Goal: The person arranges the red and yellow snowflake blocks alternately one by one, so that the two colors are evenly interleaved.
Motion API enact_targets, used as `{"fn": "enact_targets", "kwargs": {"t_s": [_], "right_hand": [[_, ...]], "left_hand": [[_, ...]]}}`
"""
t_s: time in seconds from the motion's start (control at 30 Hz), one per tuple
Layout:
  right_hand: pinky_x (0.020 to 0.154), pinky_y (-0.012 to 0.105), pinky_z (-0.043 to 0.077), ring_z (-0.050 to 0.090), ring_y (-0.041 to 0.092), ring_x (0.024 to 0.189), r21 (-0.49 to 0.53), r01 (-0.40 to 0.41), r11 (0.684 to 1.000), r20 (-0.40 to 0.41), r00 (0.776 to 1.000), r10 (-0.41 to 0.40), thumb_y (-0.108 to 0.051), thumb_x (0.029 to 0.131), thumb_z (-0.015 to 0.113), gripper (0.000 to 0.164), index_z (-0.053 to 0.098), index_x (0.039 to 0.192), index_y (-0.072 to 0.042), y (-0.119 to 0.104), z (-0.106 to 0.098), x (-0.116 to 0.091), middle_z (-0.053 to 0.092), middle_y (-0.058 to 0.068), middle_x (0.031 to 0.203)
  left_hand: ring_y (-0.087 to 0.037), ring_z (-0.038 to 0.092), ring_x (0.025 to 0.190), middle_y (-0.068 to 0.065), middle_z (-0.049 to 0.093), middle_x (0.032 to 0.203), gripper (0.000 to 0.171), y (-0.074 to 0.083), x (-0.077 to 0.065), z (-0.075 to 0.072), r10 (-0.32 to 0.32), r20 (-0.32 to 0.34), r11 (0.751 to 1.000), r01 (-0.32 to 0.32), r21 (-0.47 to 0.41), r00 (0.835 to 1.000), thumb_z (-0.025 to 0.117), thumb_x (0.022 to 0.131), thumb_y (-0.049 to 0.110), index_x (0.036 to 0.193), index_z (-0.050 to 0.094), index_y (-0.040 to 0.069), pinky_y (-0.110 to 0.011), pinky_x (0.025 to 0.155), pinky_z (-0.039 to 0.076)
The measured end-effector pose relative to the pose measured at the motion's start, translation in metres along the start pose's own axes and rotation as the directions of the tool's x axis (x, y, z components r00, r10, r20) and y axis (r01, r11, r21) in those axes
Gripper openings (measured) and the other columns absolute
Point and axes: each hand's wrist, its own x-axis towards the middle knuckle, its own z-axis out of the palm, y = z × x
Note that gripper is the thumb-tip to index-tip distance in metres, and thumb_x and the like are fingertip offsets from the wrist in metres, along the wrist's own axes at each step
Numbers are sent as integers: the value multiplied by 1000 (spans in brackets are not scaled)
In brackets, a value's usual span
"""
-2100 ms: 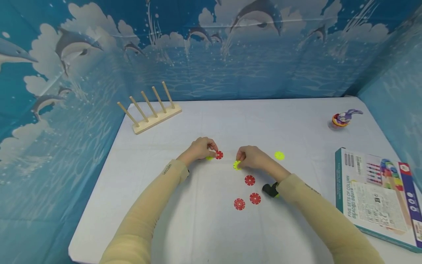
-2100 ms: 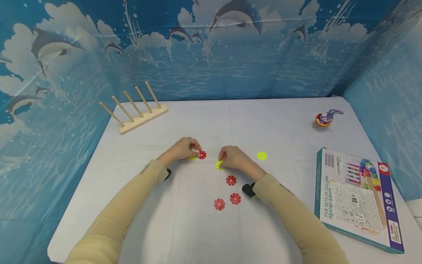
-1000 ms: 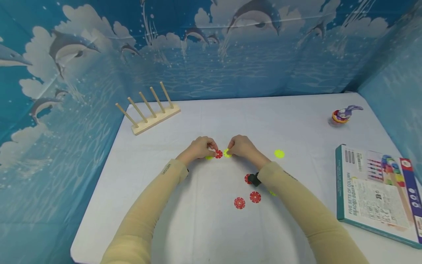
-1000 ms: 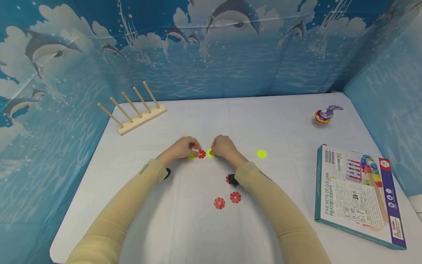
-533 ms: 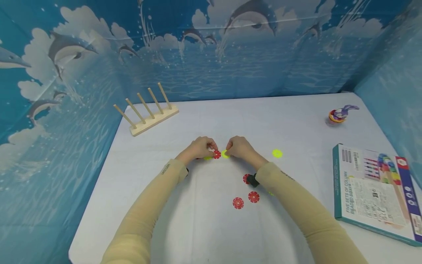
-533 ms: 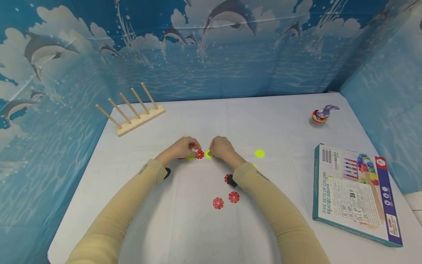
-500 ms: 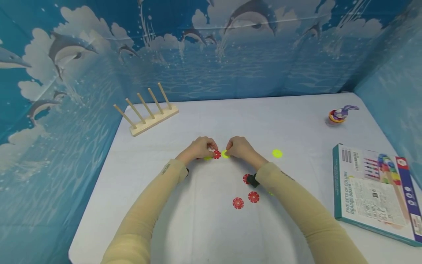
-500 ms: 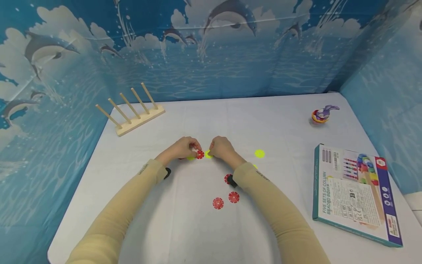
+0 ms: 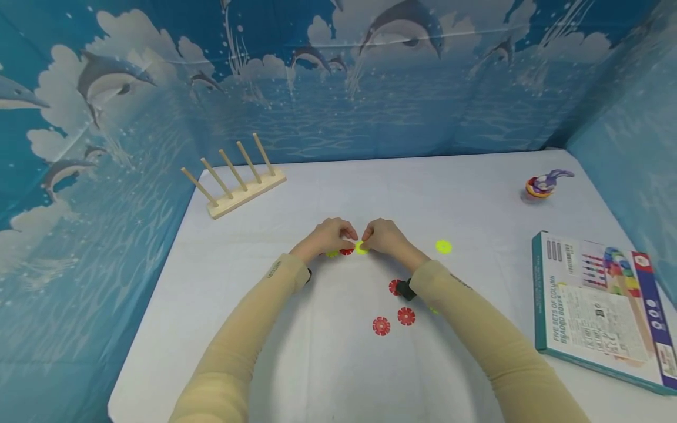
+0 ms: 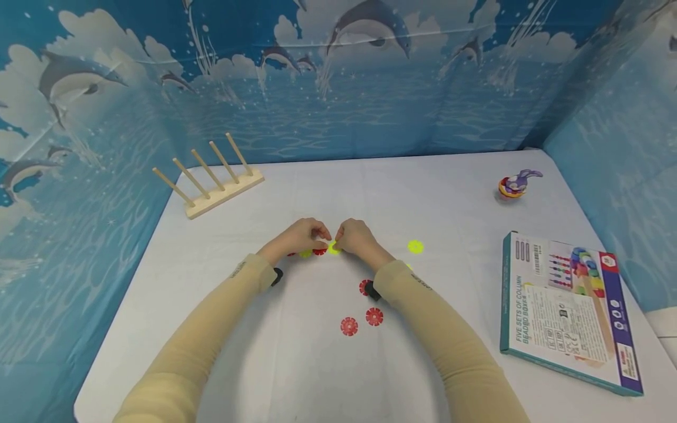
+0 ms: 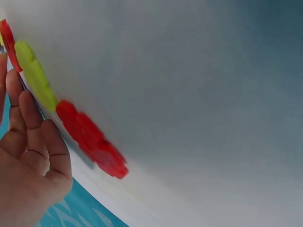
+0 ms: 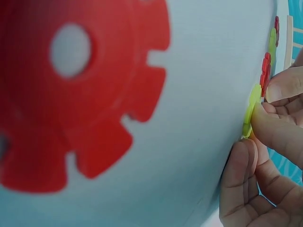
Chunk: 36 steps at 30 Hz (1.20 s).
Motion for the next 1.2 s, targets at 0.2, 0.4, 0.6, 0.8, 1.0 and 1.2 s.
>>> {"fn": "enact_targets", "kwargs": {"t_s": [0.2,0.4,0.6,0.8,1.0,1.2], "right_hand": [[62,23,40,52,16,74,9,14,1000,-13,1000,-14,-15,85,75,14,68,89,-4,1,0,-1,65,7,84],[62,23,40,51,15,73,28,24,999,-14,1000,-24,-15,84,75,13,69,89,-4,0,-1,-4,65,6,83],[62,23,40,52,16,73,23,29,999,-9,1000,-29,-16,85,74,13,69,90,-4,2,-1,-3,65,7,84],[68,25,42,55,17,80,28,27,999,12,1000,-28,-18,87,72,16,70,96,-4,5,-3,-2,68,8,93],[72,28,46,58,19,83,72,70,995,45,996,-73,-19,88,71,20,69,100,-4,7,-12,-16,67,10,93],[79,32,50,60,21,89,67,99,993,61,993,-103,-21,90,68,23,68,106,-5,16,-21,-39,68,9,98]], "left_hand": [[-17,63,89,-1,72,102,16,2,1,3,-5,-20,1000,6,15,1000,75,88,19,103,72,14,-48,101,40],[-16,65,91,1,73,95,15,0,3,5,-15,-37,1000,16,21,999,74,89,22,102,72,16,-56,110,30],[-15,66,88,2,74,88,14,0,4,6,-22,-34,1000,23,7,999,75,88,22,100,73,17,-55,110,29],[-12,66,78,2,74,85,13,0,4,6,-31,-27,999,30,-24,999,75,88,22,100,74,16,-54,109,32],[-10,64,72,2,72,85,11,-1,5,7,-57,-30,998,55,-43,998,75,88,21,98,74,17,-43,97,44],[-11,64,72,1,72,87,11,2,3,7,-83,-30,995,80,-66,996,75,88,21,98,74,16,-29,79,49]]}}
